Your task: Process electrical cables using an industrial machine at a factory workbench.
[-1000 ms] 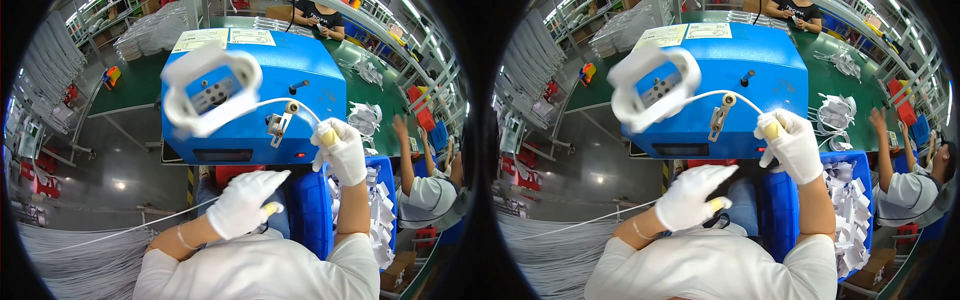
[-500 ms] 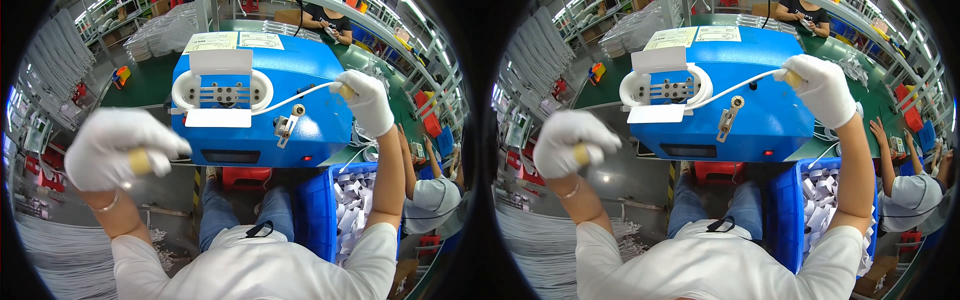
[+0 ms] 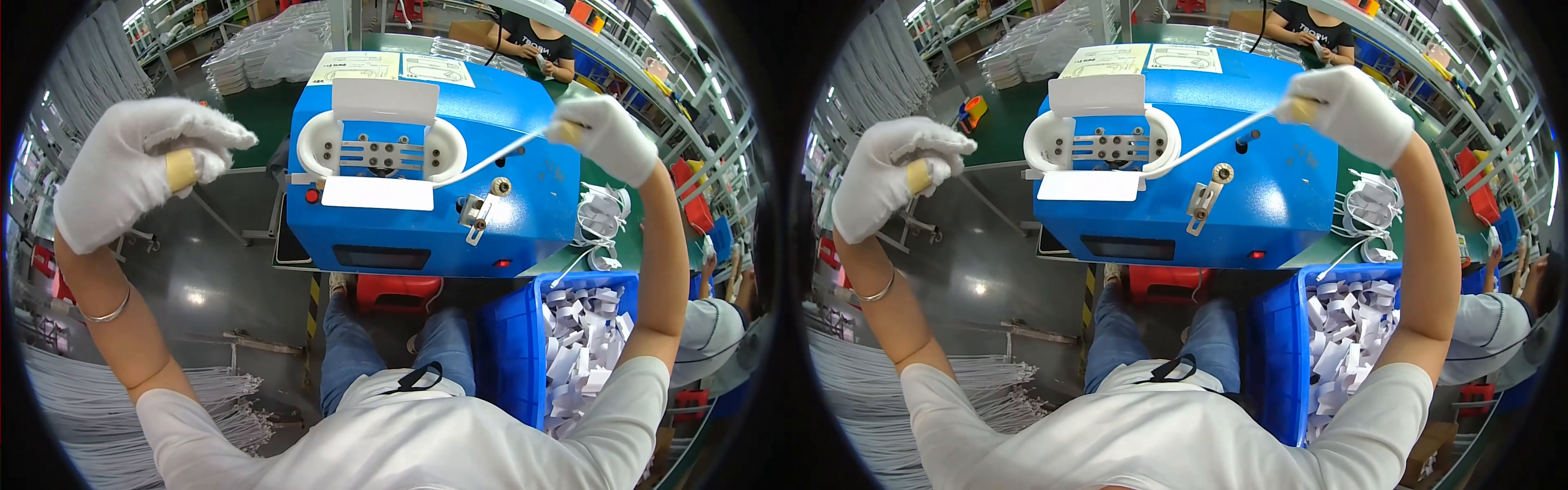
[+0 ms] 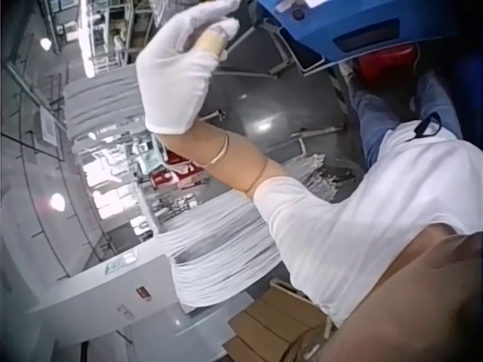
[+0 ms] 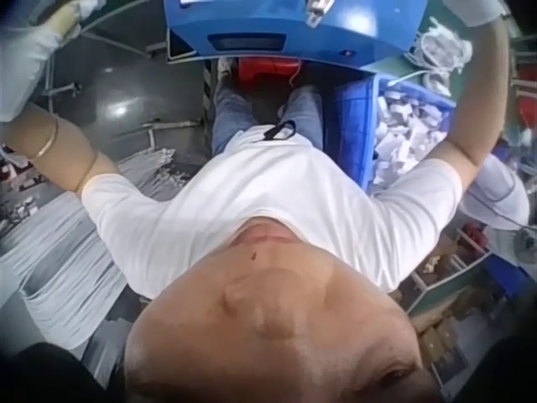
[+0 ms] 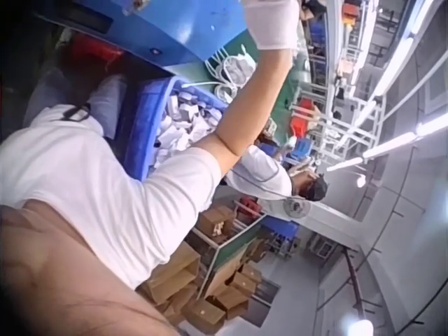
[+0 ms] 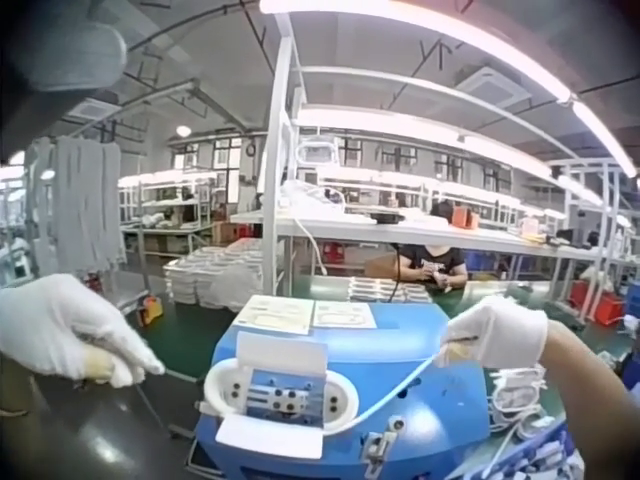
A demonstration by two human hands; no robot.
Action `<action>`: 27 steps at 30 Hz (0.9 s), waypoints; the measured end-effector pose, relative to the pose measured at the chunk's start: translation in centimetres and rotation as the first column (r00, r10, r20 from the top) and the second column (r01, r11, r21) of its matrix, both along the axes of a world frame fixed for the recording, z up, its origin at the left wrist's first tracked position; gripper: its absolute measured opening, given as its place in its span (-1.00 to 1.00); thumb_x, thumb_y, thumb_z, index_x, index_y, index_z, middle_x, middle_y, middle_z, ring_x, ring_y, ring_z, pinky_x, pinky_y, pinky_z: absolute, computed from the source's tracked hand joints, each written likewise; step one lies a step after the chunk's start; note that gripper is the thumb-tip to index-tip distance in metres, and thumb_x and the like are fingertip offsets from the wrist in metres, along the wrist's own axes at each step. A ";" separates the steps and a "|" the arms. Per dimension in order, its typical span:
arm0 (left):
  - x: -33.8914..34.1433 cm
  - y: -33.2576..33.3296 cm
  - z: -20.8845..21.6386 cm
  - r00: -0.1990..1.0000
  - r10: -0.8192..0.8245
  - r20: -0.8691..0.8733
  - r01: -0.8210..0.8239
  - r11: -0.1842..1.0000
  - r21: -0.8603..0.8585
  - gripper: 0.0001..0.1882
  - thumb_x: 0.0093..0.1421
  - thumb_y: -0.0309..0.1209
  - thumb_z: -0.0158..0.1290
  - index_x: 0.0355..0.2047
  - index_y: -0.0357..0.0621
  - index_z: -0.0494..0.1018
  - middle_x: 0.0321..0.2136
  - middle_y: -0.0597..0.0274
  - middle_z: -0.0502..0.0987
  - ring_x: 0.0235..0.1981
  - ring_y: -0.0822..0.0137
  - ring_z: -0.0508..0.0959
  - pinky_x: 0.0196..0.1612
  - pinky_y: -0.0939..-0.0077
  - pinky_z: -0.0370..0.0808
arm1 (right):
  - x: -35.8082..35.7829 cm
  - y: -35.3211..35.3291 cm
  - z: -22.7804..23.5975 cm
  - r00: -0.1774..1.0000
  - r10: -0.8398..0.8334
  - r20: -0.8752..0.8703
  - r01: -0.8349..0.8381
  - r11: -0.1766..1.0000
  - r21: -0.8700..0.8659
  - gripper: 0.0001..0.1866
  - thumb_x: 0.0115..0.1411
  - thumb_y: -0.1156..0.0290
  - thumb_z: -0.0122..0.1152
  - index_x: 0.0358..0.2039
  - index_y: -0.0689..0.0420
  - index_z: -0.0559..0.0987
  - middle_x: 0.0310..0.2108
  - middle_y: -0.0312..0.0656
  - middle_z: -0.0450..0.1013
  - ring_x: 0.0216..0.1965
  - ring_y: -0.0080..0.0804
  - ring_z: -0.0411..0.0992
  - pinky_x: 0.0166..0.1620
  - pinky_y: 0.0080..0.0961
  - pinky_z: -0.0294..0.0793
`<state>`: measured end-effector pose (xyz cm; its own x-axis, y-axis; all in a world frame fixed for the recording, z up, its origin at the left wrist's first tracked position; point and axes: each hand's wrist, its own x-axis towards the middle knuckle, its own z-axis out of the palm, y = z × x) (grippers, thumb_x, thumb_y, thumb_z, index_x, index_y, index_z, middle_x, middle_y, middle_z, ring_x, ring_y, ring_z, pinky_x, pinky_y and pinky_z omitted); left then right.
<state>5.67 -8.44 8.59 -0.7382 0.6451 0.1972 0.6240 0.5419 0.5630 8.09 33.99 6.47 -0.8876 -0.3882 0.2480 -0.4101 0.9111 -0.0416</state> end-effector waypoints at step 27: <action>-5.2 5.6 -2.2 0.847 -0.143 -0.513 -0.014 0.957 -0.290 -0.82 0.03 -0.52 0.06 -0.34 -0.21 0.58 -0.47 -0.01 0.56 -0.46 0.21 0.57 -0.28 0.43 0.52 | -0.3 -13.1 -2.1 0.810 0.319 -0.492 -0.173 0.932 0.318 -0.76 -0.15 0.54 0.23 -0.37 0.14 0.55 -0.42 -0.17 0.41 -0.39 -0.22 0.44 -0.34 -0.42 0.45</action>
